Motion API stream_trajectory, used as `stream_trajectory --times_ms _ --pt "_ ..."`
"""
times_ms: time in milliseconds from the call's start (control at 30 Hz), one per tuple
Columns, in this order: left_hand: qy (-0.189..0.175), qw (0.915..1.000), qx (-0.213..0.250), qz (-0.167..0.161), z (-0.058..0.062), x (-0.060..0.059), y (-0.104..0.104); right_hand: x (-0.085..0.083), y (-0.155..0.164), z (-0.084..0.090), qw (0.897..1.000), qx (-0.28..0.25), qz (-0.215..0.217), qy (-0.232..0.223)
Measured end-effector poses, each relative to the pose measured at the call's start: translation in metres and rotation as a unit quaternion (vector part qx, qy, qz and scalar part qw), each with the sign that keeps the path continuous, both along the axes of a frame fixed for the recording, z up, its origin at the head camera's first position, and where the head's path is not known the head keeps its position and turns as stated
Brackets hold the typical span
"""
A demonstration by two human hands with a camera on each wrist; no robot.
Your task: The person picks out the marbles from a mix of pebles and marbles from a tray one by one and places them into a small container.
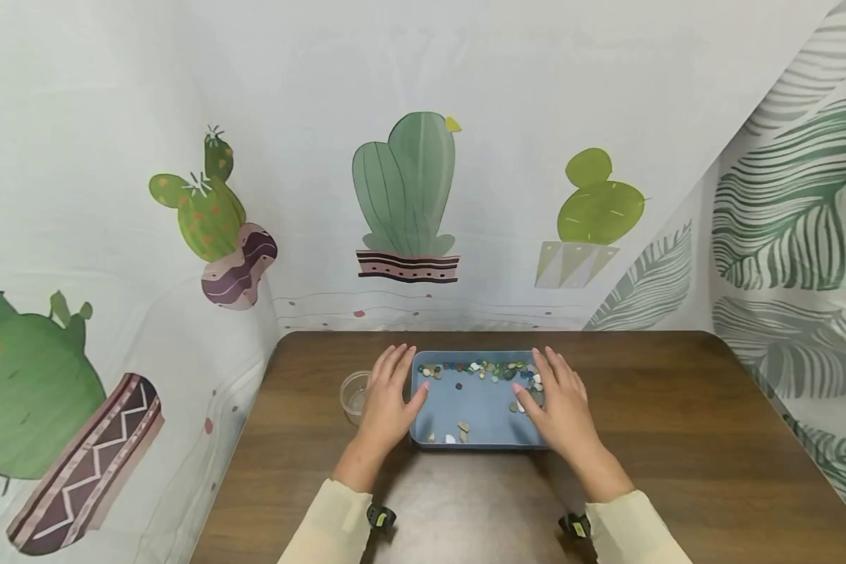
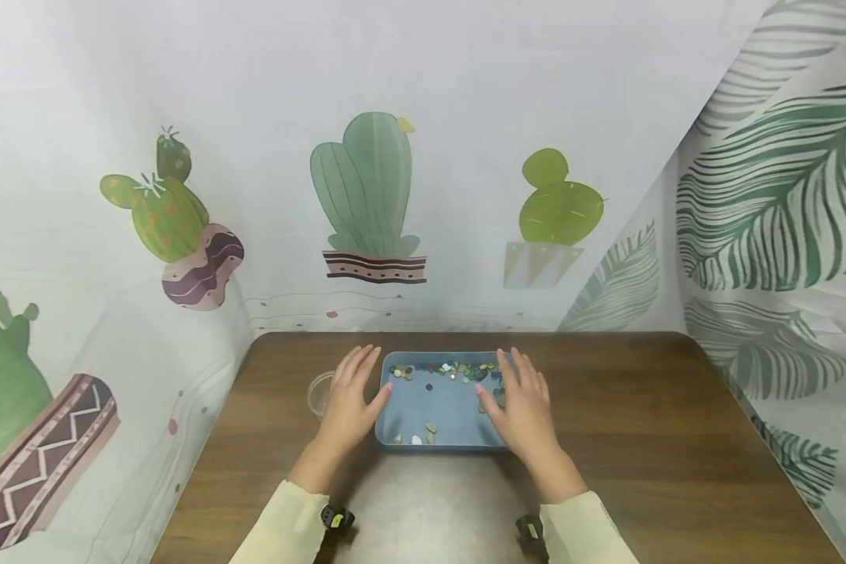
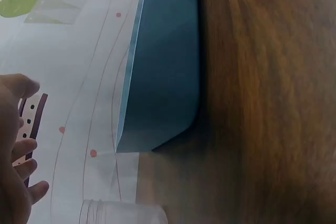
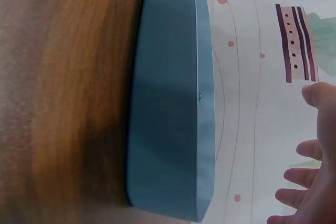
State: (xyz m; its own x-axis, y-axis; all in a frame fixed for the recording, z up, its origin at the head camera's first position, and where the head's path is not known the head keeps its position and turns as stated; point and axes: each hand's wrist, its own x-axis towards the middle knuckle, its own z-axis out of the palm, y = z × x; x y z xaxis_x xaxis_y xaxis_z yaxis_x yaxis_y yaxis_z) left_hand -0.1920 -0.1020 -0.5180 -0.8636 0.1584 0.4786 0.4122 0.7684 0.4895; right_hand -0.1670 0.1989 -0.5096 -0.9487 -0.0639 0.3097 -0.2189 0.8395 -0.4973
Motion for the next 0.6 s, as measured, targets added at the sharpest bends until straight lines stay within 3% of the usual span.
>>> stream_trajectory --times_ms 233,600 --pt "0.050 0.9986 0.015 0.012 0.001 0.002 0.005 0.009 0.006 -0.006 0.999 -0.023 -0.017 -0.016" --pt "0.040 0.9988 0.025 -0.010 -0.001 0.005 0.015 0.021 0.015 -0.021 0.991 -0.103 -0.028 -0.077"
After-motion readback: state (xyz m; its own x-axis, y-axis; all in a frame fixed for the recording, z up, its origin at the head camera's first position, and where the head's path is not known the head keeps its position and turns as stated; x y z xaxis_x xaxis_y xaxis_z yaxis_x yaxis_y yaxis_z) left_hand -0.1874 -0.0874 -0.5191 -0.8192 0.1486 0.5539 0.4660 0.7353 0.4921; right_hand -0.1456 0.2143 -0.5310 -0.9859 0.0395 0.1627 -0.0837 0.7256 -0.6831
